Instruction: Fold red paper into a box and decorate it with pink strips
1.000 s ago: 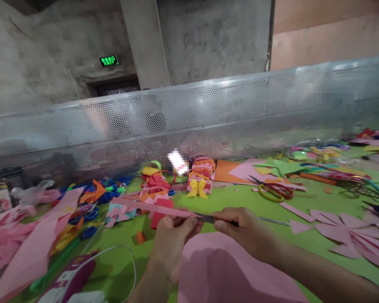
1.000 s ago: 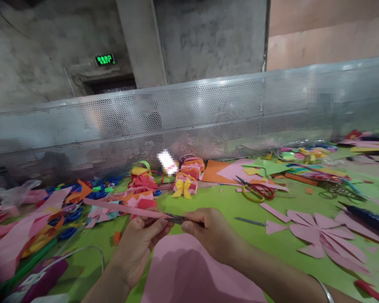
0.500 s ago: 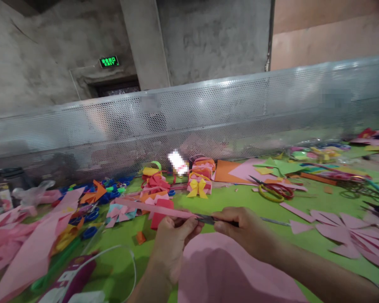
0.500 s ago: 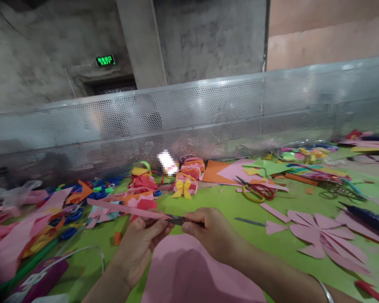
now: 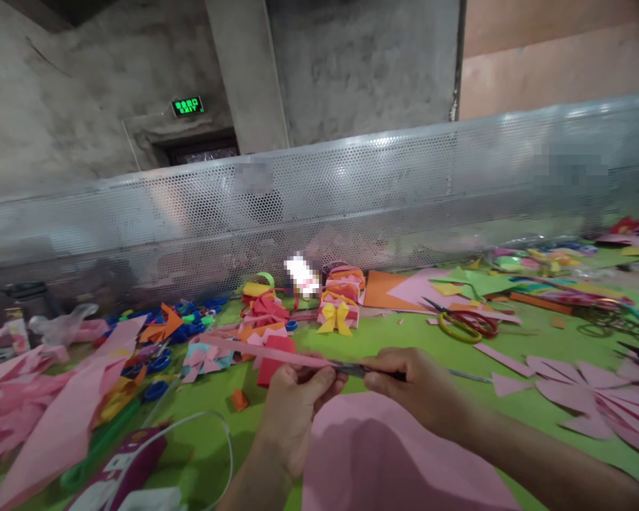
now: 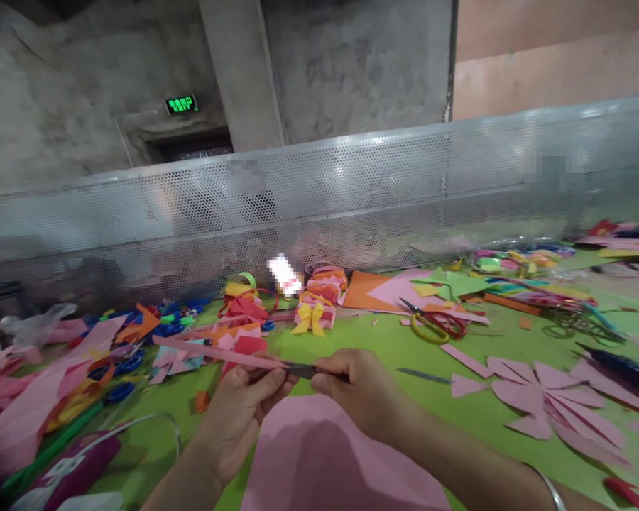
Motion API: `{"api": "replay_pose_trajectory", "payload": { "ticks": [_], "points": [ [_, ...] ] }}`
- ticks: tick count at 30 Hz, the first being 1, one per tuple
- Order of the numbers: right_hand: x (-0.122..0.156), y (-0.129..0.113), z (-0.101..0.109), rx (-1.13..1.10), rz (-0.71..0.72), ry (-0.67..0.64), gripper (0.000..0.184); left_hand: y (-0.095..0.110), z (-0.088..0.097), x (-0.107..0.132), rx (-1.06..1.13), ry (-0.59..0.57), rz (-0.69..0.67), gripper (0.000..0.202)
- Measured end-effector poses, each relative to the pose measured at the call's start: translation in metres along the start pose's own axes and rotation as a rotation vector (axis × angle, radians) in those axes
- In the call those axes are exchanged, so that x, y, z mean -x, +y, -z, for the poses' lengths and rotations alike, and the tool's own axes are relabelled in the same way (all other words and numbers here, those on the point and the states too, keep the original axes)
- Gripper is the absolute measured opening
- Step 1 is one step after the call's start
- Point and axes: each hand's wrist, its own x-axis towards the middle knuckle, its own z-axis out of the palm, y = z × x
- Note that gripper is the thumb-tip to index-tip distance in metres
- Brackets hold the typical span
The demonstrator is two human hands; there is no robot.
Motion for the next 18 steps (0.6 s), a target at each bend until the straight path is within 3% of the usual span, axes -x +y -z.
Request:
{"api": "replay_pose_trajectory", "payload": {
  "ticks": [9,18],
  "points": [
    [0.0003,0.0009,0.0027,-0.022,0.041,0.017,0.025,-0.0014,0.0001,0.001,-0.055,-0.045,0.005,0.018],
    [-0.0009,-0.0001,0.0013,-0.058,0.033,-0.046,0.032,-0.0012,-0.0014,0.0044,-0.102,-0.122,0.003,0.017]
  ]
}}
